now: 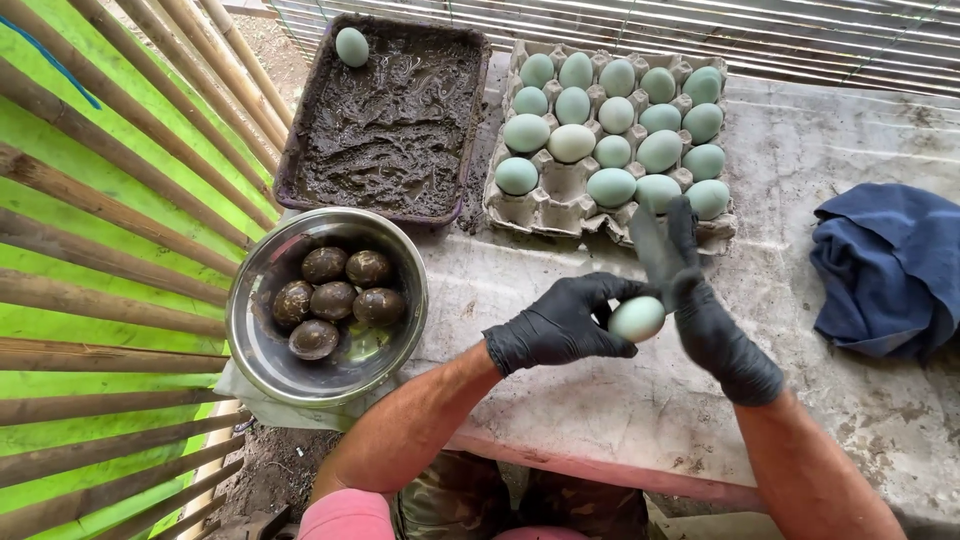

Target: A person wearing black gloves is coating light blue eggs with a dark mud or clay mixture. They take an egg from a cardboard carton, roll it in the mud tray, and then place the coated egg into a metal bowl.

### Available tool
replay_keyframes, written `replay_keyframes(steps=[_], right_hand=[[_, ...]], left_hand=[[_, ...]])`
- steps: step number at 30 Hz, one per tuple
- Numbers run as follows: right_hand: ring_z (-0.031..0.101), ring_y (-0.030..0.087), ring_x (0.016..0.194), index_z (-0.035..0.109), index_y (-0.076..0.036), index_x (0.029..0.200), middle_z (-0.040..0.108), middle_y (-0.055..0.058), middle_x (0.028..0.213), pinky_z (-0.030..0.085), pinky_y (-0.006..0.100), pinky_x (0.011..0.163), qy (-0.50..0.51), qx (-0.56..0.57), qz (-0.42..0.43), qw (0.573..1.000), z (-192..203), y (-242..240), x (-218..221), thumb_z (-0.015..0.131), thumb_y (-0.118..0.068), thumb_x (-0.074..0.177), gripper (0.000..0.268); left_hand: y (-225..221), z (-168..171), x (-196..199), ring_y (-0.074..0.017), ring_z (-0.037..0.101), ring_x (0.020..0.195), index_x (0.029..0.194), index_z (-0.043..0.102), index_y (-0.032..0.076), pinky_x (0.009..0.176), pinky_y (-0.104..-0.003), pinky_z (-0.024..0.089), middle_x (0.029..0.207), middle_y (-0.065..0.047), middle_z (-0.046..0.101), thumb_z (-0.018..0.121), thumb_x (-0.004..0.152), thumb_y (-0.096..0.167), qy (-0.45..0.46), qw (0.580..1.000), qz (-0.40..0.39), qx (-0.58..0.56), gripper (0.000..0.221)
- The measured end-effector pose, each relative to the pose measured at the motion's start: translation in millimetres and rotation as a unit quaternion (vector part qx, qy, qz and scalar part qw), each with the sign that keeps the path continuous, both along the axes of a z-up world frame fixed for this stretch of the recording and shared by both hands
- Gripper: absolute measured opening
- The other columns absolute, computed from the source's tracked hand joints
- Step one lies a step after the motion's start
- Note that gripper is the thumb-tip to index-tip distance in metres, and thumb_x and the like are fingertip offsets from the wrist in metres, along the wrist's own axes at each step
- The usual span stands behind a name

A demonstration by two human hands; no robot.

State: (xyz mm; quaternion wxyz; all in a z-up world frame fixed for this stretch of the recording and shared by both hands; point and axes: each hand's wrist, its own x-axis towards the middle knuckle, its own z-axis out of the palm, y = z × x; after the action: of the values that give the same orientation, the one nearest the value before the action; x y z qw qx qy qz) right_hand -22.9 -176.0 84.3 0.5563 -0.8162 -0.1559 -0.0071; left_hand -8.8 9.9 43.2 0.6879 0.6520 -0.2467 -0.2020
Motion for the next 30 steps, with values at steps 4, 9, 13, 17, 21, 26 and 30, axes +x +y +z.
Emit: replay_keyframes(steps=[4, 9, 13, 17, 21, 26, 30], right_hand=[[0.047, 0.035, 0.138, 0.016, -0.007, 0.161, 0.034, 0.024, 0.160, 0.032, 0.049, 0.119, 0.003, 0.017, -0.052, 0.998, 48, 24, -8, 0.011, -0.050, 0.106, 0.071], [0.053, 0.031, 0.136, 0.034, -0.007, 0.157, 0.048, 0.016, 0.154, 0.046, 0.045, 0.117, 0.080, 0.276, -0.176, 0.941, -13, -14, 8, 0.024, -0.052, 0.107, 0.068], [0.057, 0.029, 0.133, 0.038, -0.005, 0.155, 0.052, 0.018, 0.151, 0.051, 0.041, 0.112, 0.056, 0.296, -0.180, 0.936, 11, 7, 3, 0.029, -0.055, 0.105, 0.072], [0.059, 0.034, 0.128, 0.041, -0.003, 0.153, 0.054, 0.022, 0.147, 0.054, 0.044, 0.105, -0.001, 0.172, -0.226, 0.959, -7, -7, 7, 0.033, -0.044, 0.112, 0.059], [0.057, 0.033, 0.131, 0.045, -0.004, 0.151, 0.055, 0.020, 0.147, 0.052, 0.047, 0.110, 0.021, 0.251, -0.186, 0.950, -28, -25, 12, 0.036, -0.049, 0.109, 0.062], [0.059, 0.034, 0.130, 0.048, -0.005, 0.149, 0.056, 0.020, 0.146, 0.054, 0.048, 0.107, 0.033, 0.259, -0.178, 0.949, 5, -4, -6, 0.042, -0.061, 0.099, 0.075], [0.060, 0.035, 0.129, 0.050, -0.005, 0.147, 0.058, 0.020, 0.145, 0.054, 0.051, 0.104, 0.043, 0.224, -0.174, 0.958, 30, 6, -18, 0.042, -0.068, 0.091, 0.084]], left_hand=[[11, 26, 4, -0.0172, 0.062, 0.092, 0.135, 0.064, 0.006, 0.084, -0.033, 0.060, 0.120, -0.013, 0.068, 0.087, 0.072, 0.005, 0.068, 0.996, -0.005, -0.066, 0.067], [10, 20, 13, -0.0172, 0.062, 0.104, 0.140, 0.060, 0.011, 0.088, -0.036, 0.062, 0.125, -0.009, 0.066, 0.084, 0.078, 0.001, 0.132, 0.978, 0.006, -0.160, 0.068], [11, 12, 17, -0.0219, 0.067, 0.100, 0.143, 0.056, 0.010, 0.083, -0.038, 0.065, 0.125, -0.012, 0.064, 0.083, 0.080, 0.000, 0.182, 0.964, 0.013, -0.193, 0.069], [9, 13, 18, -0.0169, 0.066, 0.078, 0.145, 0.051, 0.007, 0.068, -0.030, 0.066, 0.105, -0.012, 0.064, 0.071, 0.094, 0.009, 0.218, 0.950, 0.037, -0.220, 0.055], [8, 13, 22, -0.0133, 0.054, 0.053, 0.126, 0.066, 0.009, 0.048, -0.026, 0.052, 0.070, -0.009, 0.058, 0.067, 0.100, 0.018, 0.224, 0.940, 0.073, -0.244, 0.028], [10, 24, 16, -0.0168, 0.053, 0.039, 0.103, 0.074, 0.006, 0.034, -0.026, 0.047, 0.058, -0.015, 0.061, 0.068, 0.098, 0.027, 0.232, 0.943, 0.120, -0.206, 0.022], [0, 29, -8, -0.0246, 0.070, 0.060, 0.127, 0.070, 0.003, 0.047, -0.026, 0.060, 0.079, -0.021, 0.070, 0.063, 0.102, 0.033, 0.067, 0.960, 0.207, -0.177, 0.039]])
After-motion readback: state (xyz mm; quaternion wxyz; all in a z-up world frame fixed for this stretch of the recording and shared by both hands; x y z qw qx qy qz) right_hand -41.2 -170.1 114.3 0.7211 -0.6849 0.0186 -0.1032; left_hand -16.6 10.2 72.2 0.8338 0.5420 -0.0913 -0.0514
